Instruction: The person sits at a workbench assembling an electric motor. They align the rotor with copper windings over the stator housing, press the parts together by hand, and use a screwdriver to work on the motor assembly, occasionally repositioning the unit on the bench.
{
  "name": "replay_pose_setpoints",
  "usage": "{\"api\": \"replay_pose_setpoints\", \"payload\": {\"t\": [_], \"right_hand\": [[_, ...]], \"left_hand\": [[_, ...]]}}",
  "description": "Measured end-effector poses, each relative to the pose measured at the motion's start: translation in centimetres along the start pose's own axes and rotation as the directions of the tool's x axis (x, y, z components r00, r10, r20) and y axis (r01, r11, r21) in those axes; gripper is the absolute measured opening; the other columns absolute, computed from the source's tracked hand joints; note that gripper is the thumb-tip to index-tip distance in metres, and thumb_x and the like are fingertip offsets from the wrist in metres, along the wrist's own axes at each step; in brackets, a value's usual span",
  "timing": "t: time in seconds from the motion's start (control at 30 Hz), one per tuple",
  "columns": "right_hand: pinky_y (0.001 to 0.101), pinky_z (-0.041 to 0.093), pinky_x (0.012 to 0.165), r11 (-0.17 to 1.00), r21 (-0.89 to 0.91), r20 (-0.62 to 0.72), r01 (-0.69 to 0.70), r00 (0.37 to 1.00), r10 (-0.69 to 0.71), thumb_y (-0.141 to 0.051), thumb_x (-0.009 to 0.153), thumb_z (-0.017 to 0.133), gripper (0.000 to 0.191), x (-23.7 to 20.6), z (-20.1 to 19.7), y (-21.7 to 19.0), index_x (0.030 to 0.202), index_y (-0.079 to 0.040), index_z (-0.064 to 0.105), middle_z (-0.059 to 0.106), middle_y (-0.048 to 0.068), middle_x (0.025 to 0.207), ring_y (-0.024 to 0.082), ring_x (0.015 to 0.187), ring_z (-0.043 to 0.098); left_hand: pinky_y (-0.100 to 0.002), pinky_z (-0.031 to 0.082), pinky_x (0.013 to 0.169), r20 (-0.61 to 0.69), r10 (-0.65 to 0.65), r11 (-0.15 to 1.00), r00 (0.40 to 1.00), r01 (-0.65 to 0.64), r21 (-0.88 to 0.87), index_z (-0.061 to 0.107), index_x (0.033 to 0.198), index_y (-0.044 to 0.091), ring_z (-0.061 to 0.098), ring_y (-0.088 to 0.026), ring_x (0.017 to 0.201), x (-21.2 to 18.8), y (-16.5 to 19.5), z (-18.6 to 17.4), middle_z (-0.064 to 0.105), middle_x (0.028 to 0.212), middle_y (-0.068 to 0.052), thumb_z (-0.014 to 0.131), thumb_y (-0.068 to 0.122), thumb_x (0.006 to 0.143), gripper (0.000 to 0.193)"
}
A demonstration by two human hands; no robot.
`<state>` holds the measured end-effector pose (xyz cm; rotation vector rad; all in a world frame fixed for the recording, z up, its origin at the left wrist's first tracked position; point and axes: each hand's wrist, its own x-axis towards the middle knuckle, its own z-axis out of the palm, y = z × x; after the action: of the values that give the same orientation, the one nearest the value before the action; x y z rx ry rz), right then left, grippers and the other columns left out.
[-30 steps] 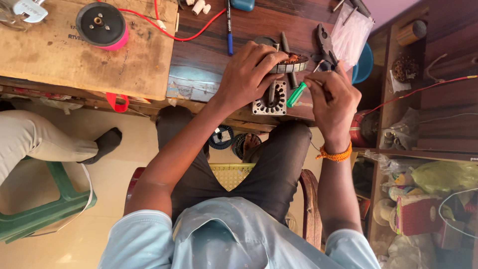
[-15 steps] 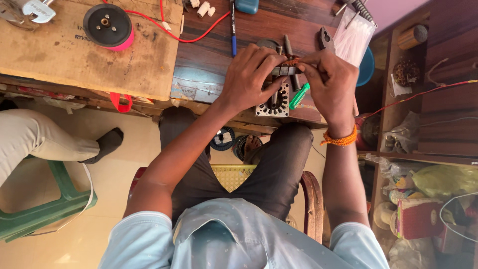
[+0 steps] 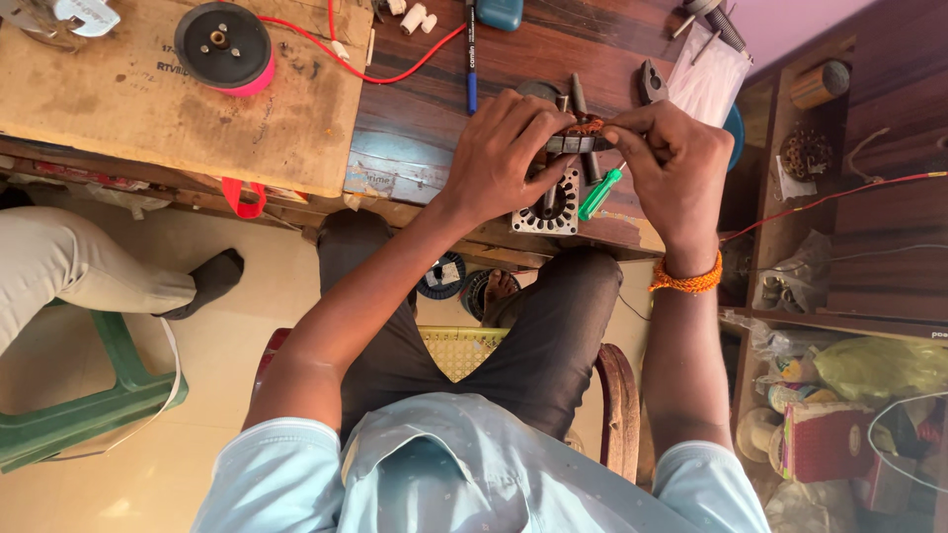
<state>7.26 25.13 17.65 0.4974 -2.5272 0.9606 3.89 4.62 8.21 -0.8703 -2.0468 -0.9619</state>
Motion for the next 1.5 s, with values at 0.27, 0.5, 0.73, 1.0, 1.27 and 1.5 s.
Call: {"api": "replay_pose_setpoints", "payload": {"t": [0.27, 0.5, 0.73, 1.0, 1.27, 1.5], "right_hand": [[0.0255, 0.035, 0.053, 1.000, 0.019, 0.026, -0.006, 1.000, 0.006, 0.001, 0.101, 0.079, 0.004, 1.9, 1.5, 1.7, 0.102, 0.001, 0.076, 0.063, 0.004, 0.071, 0.005, 0.058, 0.047], [0.0263, 0.040, 0.052, 0.999, -0.020, 0.092, 0.047, 0.995, -0.045, 0.002, 0.096, 0.081, 0.006, 3.7, 2.3, 3.2, 0.099, 0.002, 0.076, 0.063, 0.007, 0.070, 0.007, 0.058, 0.055], [0.0269, 0.029, 0.051, 0.999, 0.001, 0.016, -0.049, 0.999, 0.049, -0.001, 0.095, 0.086, 0.014, 3.5, 2.4, 3.0, 0.093, 0.002, 0.073, 0.049, 0.004, 0.062, 0.007, 0.056, 0.037], [0.0253, 0.033, 0.050, 0.997, 0.006, 0.104, -0.076, 0.992, 0.075, -0.008, 0.092, 0.087, 0.016, 1.1, 1.3, -1.8, 0.096, -0.001, 0.073, 0.055, 0.001, 0.061, 0.004, 0.054, 0.044], [0.0283, 0.033, 0.050, 0.994, 0.021, 0.090, -0.104, 0.991, 0.102, -0.003, 0.094, 0.082, 0.009, -1.9, 3.1, -3.2, 0.098, 0.000, 0.074, 0.063, 0.004, 0.070, 0.007, 0.054, 0.044], [0.0292, 0.043, 0.057, 0.997, 0.023, 0.066, -0.072, 0.995, 0.070, -0.002, 0.095, 0.080, 0.010, -5.2, 6.3, -1.4, 0.094, 0.001, 0.071, 0.064, 0.010, 0.073, 0.012, 0.060, 0.054]], "left_hand": [[-0.043, 0.049, 0.086, 0.038, -0.017, 1.000, 0.999, 0.017, -0.010, 0.063, 0.119, 0.009, 0.057, -0.025, 0.104, 0.4, 0.4, -0.5, 0.061, 0.112, -0.005, 0.081, 0.031, 0.093, 0.038], [-0.043, 0.051, 0.074, 0.295, -0.403, 0.856, 0.866, 0.470, -0.213, 0.070, 0.098, 0.007, 0.066, -0.026, 0.083, 4.0, -0.9, 0.7, 0.067, 0.087, -0.007, 0.070, 0.053, 0.095, 0.046], [-0.031, 0.049, 0.062, 0.583, -0.417, 0.640, 0.697, 0.681, -0.356, 0.075, 0.097, 0.003, 0.065, -0.011, 0.068, 5.7, -4.4, 3.0, 0.071, 0.076, -0.003, 0.072, 0.021, 0.084, 0.023], [-0.027, 0.053, 0.085, 0.579, 0.006, 0.517, 0.815, 0.493, -0.700, 0.068, 0.103, 0.000, 0.065, -0.007, 0.091, 5.2, -6.7, -0.4, 0.070, 0.095, -0.001, 0.065, 0.012, 0.093, 0.016], [-0.028, 0.051, 0.077, 0.639, 0.092, 0.670, 0.764, 0.427, -0.607, 0.069, 0.101, 0.003, 0.062, -0.009, 0.082, 6.6, -7.3, -1.8, 0.069, 0.090, -0.001, 0.064, 0.015, 0.093, 0.015], [-0.038, 0.053, 0.089, 0.425, 0.139, 0.813, 0.894, 0.142, -0.565, 0.073, 0.110, 0.006, 0.070, -0.021, 0.100, 6.0, -6.9, -2.1, 0.073, 0.104, -0.005, 0.075, 0.032, 0.103, 0.027]]}}
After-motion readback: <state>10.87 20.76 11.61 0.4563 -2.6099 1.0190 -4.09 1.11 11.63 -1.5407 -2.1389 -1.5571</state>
